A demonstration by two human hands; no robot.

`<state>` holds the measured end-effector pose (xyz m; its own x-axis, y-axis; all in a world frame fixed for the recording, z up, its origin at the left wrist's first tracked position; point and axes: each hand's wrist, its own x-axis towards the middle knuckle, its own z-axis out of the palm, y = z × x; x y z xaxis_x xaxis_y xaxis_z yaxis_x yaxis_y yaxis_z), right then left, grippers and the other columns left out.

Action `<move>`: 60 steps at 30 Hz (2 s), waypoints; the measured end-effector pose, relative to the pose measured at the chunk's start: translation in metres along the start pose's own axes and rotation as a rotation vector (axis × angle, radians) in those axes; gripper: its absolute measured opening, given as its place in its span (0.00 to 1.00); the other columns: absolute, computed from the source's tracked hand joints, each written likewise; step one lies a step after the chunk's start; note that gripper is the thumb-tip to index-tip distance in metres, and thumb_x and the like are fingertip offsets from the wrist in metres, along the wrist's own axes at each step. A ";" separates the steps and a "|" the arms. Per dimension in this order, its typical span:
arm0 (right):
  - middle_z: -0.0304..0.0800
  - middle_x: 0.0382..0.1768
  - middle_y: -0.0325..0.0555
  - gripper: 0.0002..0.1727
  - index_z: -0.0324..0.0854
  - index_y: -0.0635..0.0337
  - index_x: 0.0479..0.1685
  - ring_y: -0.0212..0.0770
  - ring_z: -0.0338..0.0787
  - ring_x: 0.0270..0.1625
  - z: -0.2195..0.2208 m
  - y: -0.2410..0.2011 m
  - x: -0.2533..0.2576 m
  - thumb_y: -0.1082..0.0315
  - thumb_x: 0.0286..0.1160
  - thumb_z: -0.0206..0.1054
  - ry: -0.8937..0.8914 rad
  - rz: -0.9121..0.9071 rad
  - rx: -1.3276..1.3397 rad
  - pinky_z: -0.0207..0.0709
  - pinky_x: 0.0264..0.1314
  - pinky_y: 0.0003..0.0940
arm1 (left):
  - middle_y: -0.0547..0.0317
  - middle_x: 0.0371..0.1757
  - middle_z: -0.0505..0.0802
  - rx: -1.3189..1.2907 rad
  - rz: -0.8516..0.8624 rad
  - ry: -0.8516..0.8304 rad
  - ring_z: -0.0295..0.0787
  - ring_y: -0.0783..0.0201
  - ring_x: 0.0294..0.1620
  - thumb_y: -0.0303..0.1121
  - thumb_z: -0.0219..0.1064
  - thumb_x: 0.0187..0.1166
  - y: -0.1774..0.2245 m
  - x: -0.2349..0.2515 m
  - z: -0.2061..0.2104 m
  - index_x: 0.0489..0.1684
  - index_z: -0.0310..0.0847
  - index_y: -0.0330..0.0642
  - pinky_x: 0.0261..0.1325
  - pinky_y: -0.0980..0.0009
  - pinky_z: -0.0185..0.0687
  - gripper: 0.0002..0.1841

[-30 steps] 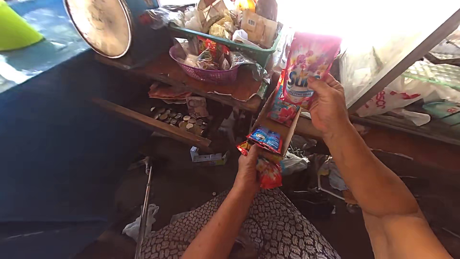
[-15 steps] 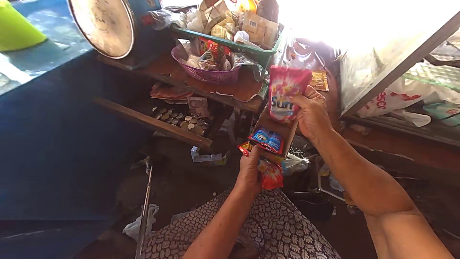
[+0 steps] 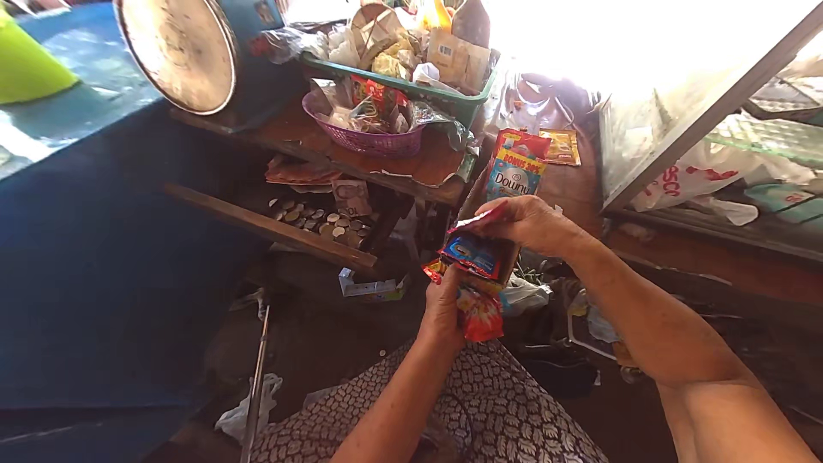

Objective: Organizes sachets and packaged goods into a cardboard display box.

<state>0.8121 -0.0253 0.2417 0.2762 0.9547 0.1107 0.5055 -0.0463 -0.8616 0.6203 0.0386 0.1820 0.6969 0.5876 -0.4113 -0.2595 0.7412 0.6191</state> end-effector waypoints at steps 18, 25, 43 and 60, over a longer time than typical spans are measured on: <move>0.93 0.36 0.33 0.04 0.88 0.59 0.44 0.21 0.91 0.41 -0.042 -0.016 0.023 0.70 0.80 0.68 0.263 0.054 0.162 0.86 0.51 0.23 | 0.45 0.42 0.92 0.033 0.003 0.001 0.94 0.57 0.42 0.37 0.54 0.90 0.000 0.001 -0.001 0.62 0.72 0.34 0.46 0.59 0.93 0.15; 0.94 0.42 0.35 0.06 0.90 0.61 0.46 0.25 0.91 0.45 -0.021 -0.053 -0.010 0.71 0.78 0.69 0.068 -0.181 0.221 0.88 0.53 0.24 | 0.45 0.40 0.93 0.012 -0.013 -0.009 0.95 0.57 0.40 0.36 0.52 0.91 0.003 0.001 -0.001 0.60 0.73 0.34 0.44 0.59 0.94 0.14; 0.91 0.42 0.37 0.09 0.83 0.58 0.51 0.33 0.92 0.47 -0.093 -0.009 0.042 0.65 0.87 0.61 0.850 -0.348 0.299 0.88 0.53 0.34 | 0.48 0.39 0.93 0.033 0.003 -0.016 0.95 0.59 0.40 0.38 0.53 0.90 0.001 -0.001 -0.001 0.60 0.74 0.35 0.43 0.60 0.94 0.15; 0.92 0.38 0.36 0.04 0.83 0.57 0.47 0.30 0.91 0.42 -0.026 -0.008 0.035 0.69 0.85 0.63 0.685 -0.049 0.589 0.88 0.48 0.30 | 0.47 0.39 0.93 0.021 0.002 -0.015 0.95 0.59 0.40 0.38 0.50 0.92 0.000 -0.001 -0.003 0.60 0.73 0.35 0.44 0.61 0.94 0.15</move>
<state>0.8386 0.0014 0.2655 0.7868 0.5586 0.2624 0.0811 0.3279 -0.9412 0.6178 0.0388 0.1807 0.7064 0.5838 -0.4003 -0.2468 0.7332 0.6337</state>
